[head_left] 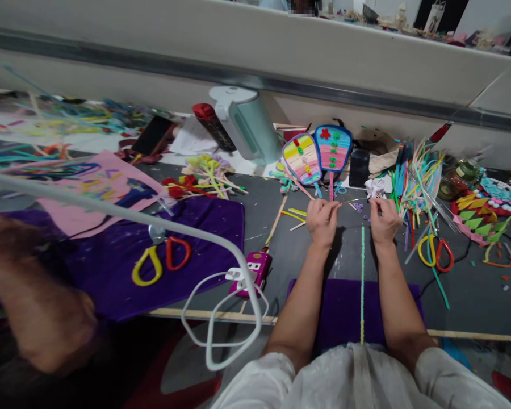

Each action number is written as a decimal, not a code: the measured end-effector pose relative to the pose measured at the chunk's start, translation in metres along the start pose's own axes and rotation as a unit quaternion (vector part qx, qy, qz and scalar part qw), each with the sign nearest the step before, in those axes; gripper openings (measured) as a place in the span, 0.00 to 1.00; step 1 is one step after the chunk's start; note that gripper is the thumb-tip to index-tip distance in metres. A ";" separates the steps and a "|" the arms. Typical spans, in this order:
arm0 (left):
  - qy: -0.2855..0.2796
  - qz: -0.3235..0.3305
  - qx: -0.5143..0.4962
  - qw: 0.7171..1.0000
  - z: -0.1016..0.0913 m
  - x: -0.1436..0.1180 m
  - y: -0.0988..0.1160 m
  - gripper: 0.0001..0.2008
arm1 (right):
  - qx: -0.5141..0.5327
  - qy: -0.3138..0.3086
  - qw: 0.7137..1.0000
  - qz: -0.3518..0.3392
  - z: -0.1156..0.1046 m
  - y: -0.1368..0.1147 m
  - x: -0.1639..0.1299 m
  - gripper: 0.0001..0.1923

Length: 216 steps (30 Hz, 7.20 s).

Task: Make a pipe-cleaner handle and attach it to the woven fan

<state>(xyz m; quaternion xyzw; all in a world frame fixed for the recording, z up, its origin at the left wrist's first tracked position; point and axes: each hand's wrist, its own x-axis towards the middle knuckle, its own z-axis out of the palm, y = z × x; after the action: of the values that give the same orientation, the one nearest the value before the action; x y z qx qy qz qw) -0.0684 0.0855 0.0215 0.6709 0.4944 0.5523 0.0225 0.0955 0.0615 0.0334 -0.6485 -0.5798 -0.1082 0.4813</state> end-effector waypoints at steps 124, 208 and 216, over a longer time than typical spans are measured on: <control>-0.009 -0.146 -0.238 0.960 0.006 0.004 -0.005 0.03 | 0.533 -0.248 0.702 0.403 -0.016 -0.010 0.015 0.14; -0.077 0.047 0.002 0.996 0.005 -0.004 -0.010 0.11 | 0.462 -0.175 0.802 0.336 0.000 -0.005 0.003 0.14; -0.092 0.047 -0.008 0.995 0.008 -0.006 -0.012 0.11 | 0.470 -0.163 0.792 0.354 0.000 -0.009 0.004 0.17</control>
<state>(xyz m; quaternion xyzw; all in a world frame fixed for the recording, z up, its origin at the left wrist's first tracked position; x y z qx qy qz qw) -0.0696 0.0915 0.0067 0.7414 0.4535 0.4923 0.0475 0.0890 0.0630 0.0403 -0.5099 -0.3593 0.4630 0.6297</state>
